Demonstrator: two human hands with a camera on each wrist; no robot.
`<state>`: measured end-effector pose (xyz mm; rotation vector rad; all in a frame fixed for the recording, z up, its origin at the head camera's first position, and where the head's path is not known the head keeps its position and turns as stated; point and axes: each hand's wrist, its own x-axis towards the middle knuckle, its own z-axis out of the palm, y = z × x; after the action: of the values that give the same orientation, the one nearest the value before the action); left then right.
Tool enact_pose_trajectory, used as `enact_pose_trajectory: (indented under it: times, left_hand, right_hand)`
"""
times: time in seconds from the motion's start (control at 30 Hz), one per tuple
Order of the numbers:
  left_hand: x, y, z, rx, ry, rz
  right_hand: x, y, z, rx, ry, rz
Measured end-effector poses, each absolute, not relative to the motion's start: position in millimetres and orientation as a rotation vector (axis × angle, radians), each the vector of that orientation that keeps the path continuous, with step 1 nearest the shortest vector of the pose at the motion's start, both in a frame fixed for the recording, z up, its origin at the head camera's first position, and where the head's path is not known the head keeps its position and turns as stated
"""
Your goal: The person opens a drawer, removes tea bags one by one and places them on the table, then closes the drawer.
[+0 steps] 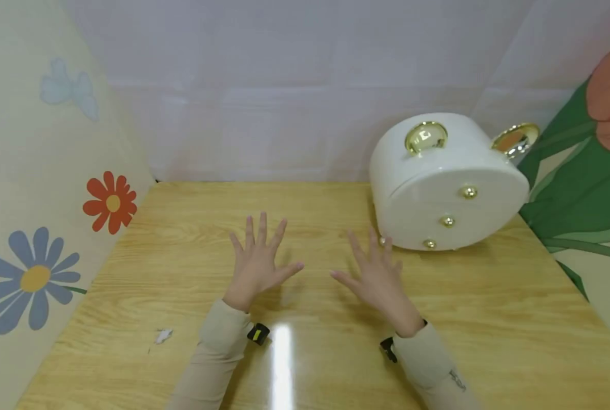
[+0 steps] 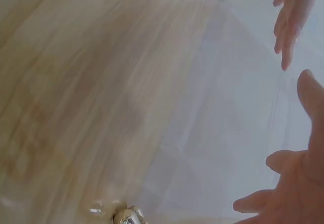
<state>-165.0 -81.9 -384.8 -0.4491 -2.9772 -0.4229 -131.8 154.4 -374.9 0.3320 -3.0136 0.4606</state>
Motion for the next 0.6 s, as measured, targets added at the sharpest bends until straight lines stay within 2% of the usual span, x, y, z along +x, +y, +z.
enact_pose_trajectory:
  times: [0.2,0.37,0.6]
  left_hand:
    - [-162.7,-84.0,-382.0,-0.486,-2.943,-0.391]
    - [-160.6,-85.0,-378.6,-0.56,-2.848,-0.439]
    - [-159.0,-84.2,-378.6,-0.639,-2.634,-0.535]
  right_hand:
    - [-126.4,178.1,-375.1,0.399,-2.937,0.479]
    - [-122.9,209.4,-366.3,0.464,-2.92,0.674]
    - [-120.5,268.2,-359.6,0.253,-2.879,0.847]
